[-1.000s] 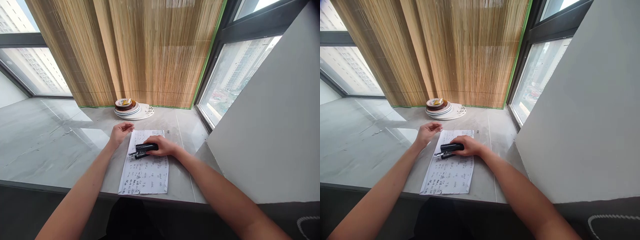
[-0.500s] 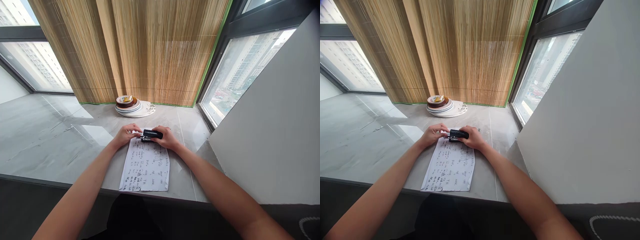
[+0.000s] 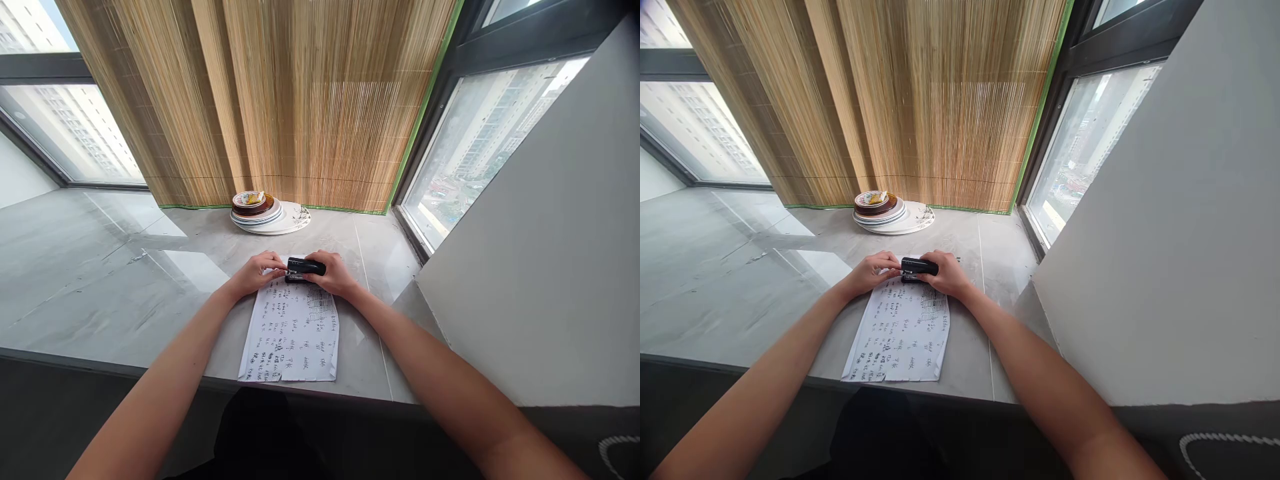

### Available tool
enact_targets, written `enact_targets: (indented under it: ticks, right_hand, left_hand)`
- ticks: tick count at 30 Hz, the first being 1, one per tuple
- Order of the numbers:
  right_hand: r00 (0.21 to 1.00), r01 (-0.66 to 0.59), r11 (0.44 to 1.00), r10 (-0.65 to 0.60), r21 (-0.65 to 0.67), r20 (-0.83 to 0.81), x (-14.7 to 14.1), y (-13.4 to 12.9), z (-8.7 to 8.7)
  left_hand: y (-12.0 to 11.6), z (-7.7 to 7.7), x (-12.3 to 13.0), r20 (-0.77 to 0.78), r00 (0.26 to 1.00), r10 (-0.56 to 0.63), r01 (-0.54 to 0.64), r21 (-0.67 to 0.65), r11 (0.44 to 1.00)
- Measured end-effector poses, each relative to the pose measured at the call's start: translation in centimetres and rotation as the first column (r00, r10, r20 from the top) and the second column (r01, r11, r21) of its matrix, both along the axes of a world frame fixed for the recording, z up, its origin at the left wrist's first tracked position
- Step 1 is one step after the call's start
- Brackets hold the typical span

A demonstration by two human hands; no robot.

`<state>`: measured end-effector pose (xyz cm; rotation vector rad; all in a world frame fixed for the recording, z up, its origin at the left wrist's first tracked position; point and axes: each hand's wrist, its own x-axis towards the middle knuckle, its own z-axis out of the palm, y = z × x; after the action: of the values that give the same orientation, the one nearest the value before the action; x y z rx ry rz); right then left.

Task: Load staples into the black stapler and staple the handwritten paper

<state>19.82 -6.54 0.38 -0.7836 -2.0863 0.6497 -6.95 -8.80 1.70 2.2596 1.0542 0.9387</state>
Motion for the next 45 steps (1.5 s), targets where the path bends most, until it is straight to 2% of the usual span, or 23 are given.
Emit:
enact_targets:
  ticks: [9,15,20,26,32,38,45]
  right_hand:
    - [1.0,0.007,1.0,-0.007,-0.017,-0.017,0.1,0.2,-0.2]
    - [1.0,0.014,1.0,-0.014,-0.016,-0.009,0.1,0.1,-0.1]
    - [1.0,0.005,1.0,-0.005,-0.015,0.004,0.1,0.1,0.0]
    - [1.0,0.005,1.0,-0.005,-0.029,-0.007,0.1,0.1,0.0]
    - [1.0,0.009,0.999,-0.009,-0.04,-0.006,0.0,0.1,0.1]
    - [1.0,-0.02,1.0,0.02,-0.015,0.022,0.0,0.0,0.2]
    - [1.0,-0.014,0.998,0.013,-0.063,-0.023,0.0,-0.1,0.5]
  left_hand:
    - [-0.5,0.2,0.2,0.015,1.0,0.015,-0.017,0.074,0.997]
    - [-0.6,0.2,0.0,0.011,1.0,0.006,-0.008,0.177,0.984]
    - [-0.3,0.1,0.2,-0.048,0.999,0.005,0.003,0.171,0.985]
    - [-0.4,0.2,0.6,-0.028,0.999,-0.022,0.027,0.205,0.978]
    - [-0.1,-0.1,0.6,-0.017,1.0,0.021,-0.018,0.158,0.987]
    - [-0.1,-0.2,0.9,-0.084,0.996,-0.039,0.045,0.062,0.997]
    - [-0.3,0.2,1.0,-0.066,0.997,-0.028,0.033,0.082,0.996]
